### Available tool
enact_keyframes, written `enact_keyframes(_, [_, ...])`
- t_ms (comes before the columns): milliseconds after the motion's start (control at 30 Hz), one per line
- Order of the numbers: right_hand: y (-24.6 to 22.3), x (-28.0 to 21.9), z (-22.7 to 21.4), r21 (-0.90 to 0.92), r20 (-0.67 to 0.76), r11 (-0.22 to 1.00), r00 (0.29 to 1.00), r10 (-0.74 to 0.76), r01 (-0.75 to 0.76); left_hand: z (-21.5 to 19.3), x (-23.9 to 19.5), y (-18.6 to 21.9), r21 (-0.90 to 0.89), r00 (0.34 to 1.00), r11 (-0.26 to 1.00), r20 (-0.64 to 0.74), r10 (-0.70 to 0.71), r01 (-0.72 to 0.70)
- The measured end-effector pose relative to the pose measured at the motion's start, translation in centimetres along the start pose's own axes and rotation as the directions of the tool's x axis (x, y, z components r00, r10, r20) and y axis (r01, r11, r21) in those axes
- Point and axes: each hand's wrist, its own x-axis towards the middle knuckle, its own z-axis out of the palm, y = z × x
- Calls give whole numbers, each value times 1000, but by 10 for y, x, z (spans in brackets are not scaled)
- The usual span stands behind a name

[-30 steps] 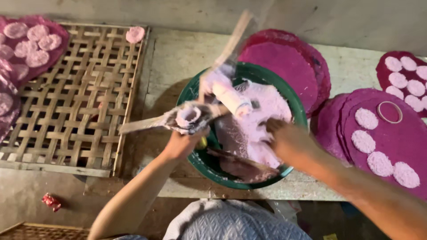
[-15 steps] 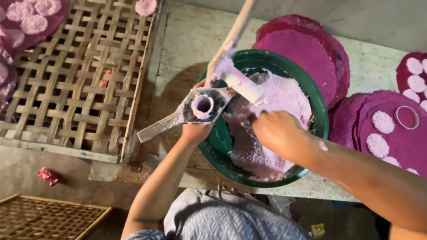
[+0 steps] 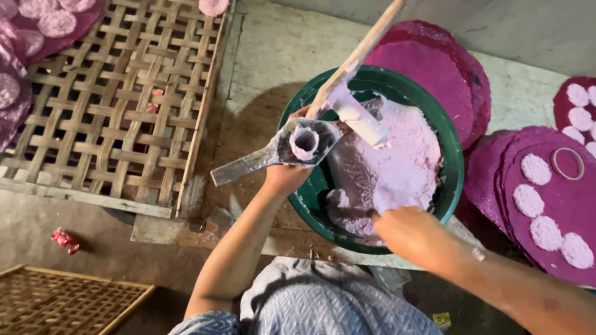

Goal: The person shapes pink paste into small round wafers on circular mats using a handheld molding tool, then refills the tool with more paste from a large bowl.

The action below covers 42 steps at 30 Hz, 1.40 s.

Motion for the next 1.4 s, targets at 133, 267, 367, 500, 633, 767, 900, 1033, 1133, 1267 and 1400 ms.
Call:
enact_keyframes(133, [22,-14,-4,80,-12,996,1000,-25,26,3,3,1,17,999,999,0,44,-44])
enact_keyframes(267, [54,-34,19,439,-208,873,970,-129,210,2,3,-1,-48,997,997,21,68,-67])
enact_keyframes(367, [63,-56,12,610,-336,712,927,-165,348,0,6,-3,-16,998,999,44,35,-35])
enact_keyframes(500, [64,-109,-37,762,47,623,975,219,-177,-1,8,-6,96,996,993,71,60,-67])
enact_keyframes(633, [65,-119,-61,819,26,523,926,377,-236,12,14,-7,-557,914,733,326,-240,391])
enact_keyframes(767, [69,-108,-74,706,-171,701,935,312,-104,10,14,2,258,868,965,487,-96,-38])
enact_keyframes(900, [35,-89,-102,69,-535,992,836,122,-101,9,9,4,803,734,528,532,-422,-278])
enact_keyframes(1033, [-17,-46,-100,-354,-338,926,941,6,-133,31,-6,-12,582,843,660,515,152,-475])
enact_keyframes(1133, [-17,-54,-74,-371,-571,928,797,-199,-34,23,-14,-20,417,881,845,456,124,-335])
enact_keyframes(1267, [13,-102,-53,-85,-504,946,832,231,-313,1,2,-9,302,942,952,331,-50,-55])
enact_keyframes(1400, [10,-72,-43,524,-580,845,680,449,-110,19,16,16,248,962,930,98,256,-273])
